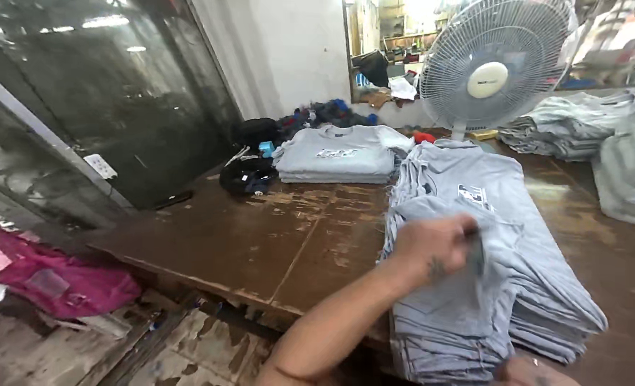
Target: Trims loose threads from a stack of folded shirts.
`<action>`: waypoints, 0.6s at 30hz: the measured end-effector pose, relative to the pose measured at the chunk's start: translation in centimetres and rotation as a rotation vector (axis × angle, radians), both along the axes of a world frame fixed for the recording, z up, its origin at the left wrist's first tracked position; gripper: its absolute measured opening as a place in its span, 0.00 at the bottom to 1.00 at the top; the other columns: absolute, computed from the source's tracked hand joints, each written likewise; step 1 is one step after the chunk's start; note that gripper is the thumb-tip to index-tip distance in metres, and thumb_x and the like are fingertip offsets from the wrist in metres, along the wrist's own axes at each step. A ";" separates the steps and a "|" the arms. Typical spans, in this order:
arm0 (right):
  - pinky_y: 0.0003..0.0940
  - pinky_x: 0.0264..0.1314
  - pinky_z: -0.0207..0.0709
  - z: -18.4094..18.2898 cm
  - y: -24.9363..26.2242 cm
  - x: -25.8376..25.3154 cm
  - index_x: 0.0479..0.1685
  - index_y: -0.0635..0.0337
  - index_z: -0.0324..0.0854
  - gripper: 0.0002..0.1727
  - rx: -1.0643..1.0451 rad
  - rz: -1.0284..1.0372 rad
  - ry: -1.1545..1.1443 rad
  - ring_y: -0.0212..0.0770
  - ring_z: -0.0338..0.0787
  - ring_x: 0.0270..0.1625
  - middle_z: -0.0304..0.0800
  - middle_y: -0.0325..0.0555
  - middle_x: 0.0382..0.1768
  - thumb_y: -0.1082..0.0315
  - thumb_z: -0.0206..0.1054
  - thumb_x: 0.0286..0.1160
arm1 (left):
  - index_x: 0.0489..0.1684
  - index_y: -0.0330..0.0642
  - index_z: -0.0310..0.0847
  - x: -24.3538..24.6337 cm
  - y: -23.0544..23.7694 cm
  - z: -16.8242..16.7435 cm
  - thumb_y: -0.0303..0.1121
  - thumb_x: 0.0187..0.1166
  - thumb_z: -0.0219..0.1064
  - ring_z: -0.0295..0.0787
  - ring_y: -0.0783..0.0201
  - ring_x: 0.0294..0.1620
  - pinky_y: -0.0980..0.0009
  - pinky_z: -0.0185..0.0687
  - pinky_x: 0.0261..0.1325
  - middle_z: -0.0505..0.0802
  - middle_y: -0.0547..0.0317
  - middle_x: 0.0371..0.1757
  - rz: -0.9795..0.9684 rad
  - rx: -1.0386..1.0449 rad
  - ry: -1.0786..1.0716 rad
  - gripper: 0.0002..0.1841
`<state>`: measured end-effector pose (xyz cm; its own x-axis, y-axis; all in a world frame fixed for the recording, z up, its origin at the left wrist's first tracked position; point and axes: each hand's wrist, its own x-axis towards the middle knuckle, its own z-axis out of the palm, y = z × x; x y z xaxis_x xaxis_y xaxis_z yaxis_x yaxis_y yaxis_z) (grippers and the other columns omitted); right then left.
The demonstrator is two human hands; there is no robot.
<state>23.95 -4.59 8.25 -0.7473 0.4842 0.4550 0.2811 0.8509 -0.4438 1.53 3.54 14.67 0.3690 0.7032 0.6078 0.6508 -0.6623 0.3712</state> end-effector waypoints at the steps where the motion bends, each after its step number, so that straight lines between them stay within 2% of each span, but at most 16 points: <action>1: 0.53 0.52 0.85 0.0 1.0 -0.5 0.43 0.69 0.90 0.15 0.005 -0.012 -0.032 0.61 0.93 0.44 0.92 0.63 0.37 0.65 0.64 0.84 | 0.37 0.31 0.87 0.2 0.7 0.8 0.26 0.76 0.68 0.85 0.68 0.24 0.70 0.83 0.30 0.90 0.54 0.26 0.046 0.281 -0.357 0.05; 2: 0.56 0.57 0.86 -0.3 2.5 -0.9 0.46 0.66 0.91 0.15 0.039 -0.043 -0.054 0.61 0.94 0.50 0.93 0.63 0.42 0.62 0.66 0.82 | 0.40 0.31 0.81 0.4 1.0 2.2 0.27 0.80 0.68 0.78 0.76 0.23 0.80 0.78 0.28 0.86 0.59 0.27 0.029 0.455 -0.593 0.06; 3: 0.57 0.60 0.85 -0.8 4.7 -1.2 0.48 0.62 0.92 0.17 0.115 -0.096 -0.054 0.60 0.93 0.55 0.94 0.60 0.47 0.56 0.68 0.81 | 0.44 0.32 0.78 0.8 0.7 3.3 0.27 0.81 0.67 0.75 0.80 0.23 0.84 0.74 0.27 0.84 0.61 0.28 -0.014 0.545 -0.710 0.06; 4: 0.58 0.62 0.84 -1.3 7.4 -1.2 0.50 0.58 0.92 0.21 0.213 -0.162 -0.042 0.58 0.93 0.58 0.94 0.57 0.51 0.49 0.66 0.80 | 0.44 0.32 0.78 1.2 0.3 3.8 0.27 0.80 0.68 0.76 0.80 0.24 0.84 0.76 0.28 0.85 0.61 0.29 -0.073 0.582 -0.722 0.06; 6: 0.68 0.61 0.80 -0.8 12.3 -1.4 0.51 0.60 0.91 0.30 0.301 -0.311 -0.049 0.64 0.91 0.61 0.93 0.60 0.56 0.41 0.60 0.79 | 0.38 0.28 0.85 1.8 0.3 2.2 0.26 0.73 0.70 0.84 0.70 0.25 0.75 0.81 0.28 0.91 0.52 0.29 -0.144 0.600 -0.544 0.07; 7: 0.75 0.64 0.74 -0.1 14.2 -1.4 0.56 0.65 0.90 0.31 0.214 -0.374 -0.105 0.71 0.87 0.66 0.90 0.66 0.61 0.44 0.60 0.80 | 0.36 0.29 0.88 1.5 0.9 0.8 0.29 0.71 0.69 0.88 0.65 0.25 0.70 0.83 0.27 0.93 0.51 0.28 -0.121 0.602 -0.409 0.09; 8: 0.78 0.74 0.64 0.5 16.0 -1.2 0.69 0.66 0.84 0.31 0.014 -0.417 -0.211 0.75 0.78 0.76 0.83 0.71 0.71 0.47 0.60 0.84 | 0.35 0.32 0.90 0.8 1.7 -0.7 0.30 0.70 0.69 0.90 0.62 0.26 0.66 0.84 0.27 0.93 0.51 0.28 -0.075 0.574 -0.309 0.09; 9: 0.74 0.84 0.54 0.5 18.1 -1.1 0.82 0.60 0.75 0.34 -0.201 -0.441 -0.332 0.71 0.66 0.86 0.72 0.68 0.82 0.44 0.56 0.88 | 0.35 0.33 0.90 -0.4 2.5 -2.4 0.30 0.71 0.68 0.93 0.60 0.29 0.63 0.87 0.30 0.94 0.51 0.30 -0.004 0.482 -0.254 0.09; 10: 0.68 0.90 0.47 0.2 19.8 -1.1 0.89 0.54 0.66 0.35 -0.363 -0.434 -0.403 0.66 0.59 0.91 0.63 0.64 0.88 0.43 0.52 0.90 | 0.38 0.31 0.90 -1.9 3.2 -3.8 0.29 0.74 0.68 0.94 0.59 0.33 0.61 0.90 0.37 0.96 0.49 0.34 0.088 0.318 -0.250 0.09; 11: 0.66 0.92 0.45 -0.1 20.8 -1.1 0.91 0.53 0.63 0.36 -0.445 -0.422 -0.418 0.65 0.56 0.93 0.59 0.63 0.90 0.43 0.49 0.91 | 0.43 0.28 0.90 -3.7 4.0 -5.0 0.29 0.80 0.66 0.94 0.57 0.38 0.59 0.89 0.45 0.95 0.46 0.37 0.188 0.116 -0.278 0.11; 13: 0.66 0.91 0.45 0.8 21.6 -1.5 0.90 0.54 0.64 0.35 -0.464 -0.418 -0.403 0.67 0.56 0.92 0.60 0.64 0.90 0.43 0.46 0.93 | 0.52 0.25 0.86 -7.8 6.5 -7.4 0.33 0.86 0.61 0.94 0.52 0.44 0.55 0.87 0.54 0.94 0.41 0.42 0.384 -0.156 -0.316 0.16; 15: 0.73 0.89 0.42 1.3 22.5 -2.2 0.92 0.49 0.63 0.37 -0.397 -0.463 -0.431 0.71 0.50 0.93 0.54 0.65 0.91 0.39 0.45 0.91 | 0.61 0.28 0.83 -11.8 8.5 -9.9 0.39 0.90 0.56 0.92 0.46 0.49 0.48 0.83 0.59 0.93 0.38 0.47 0.581 -0.358 -0.252 0.20; 18: 0.79 0.88 0.31 -0.6 23.2 -4.2 0.97 0.47 0.49 0.41 -0.396 -0.509 -0.567 0.67 0.40 0.96 0.43 0.59 0.96 0.36 0.43 0.90 | 0.71 0.38 0.79 -15.1 10.1 -13.3 0.47 0.92 0.51 0.90 0.39 0.60 0.39 0.79 0.64 0.92 0.37 0.56 0.788 -0.580 -0.120 0.24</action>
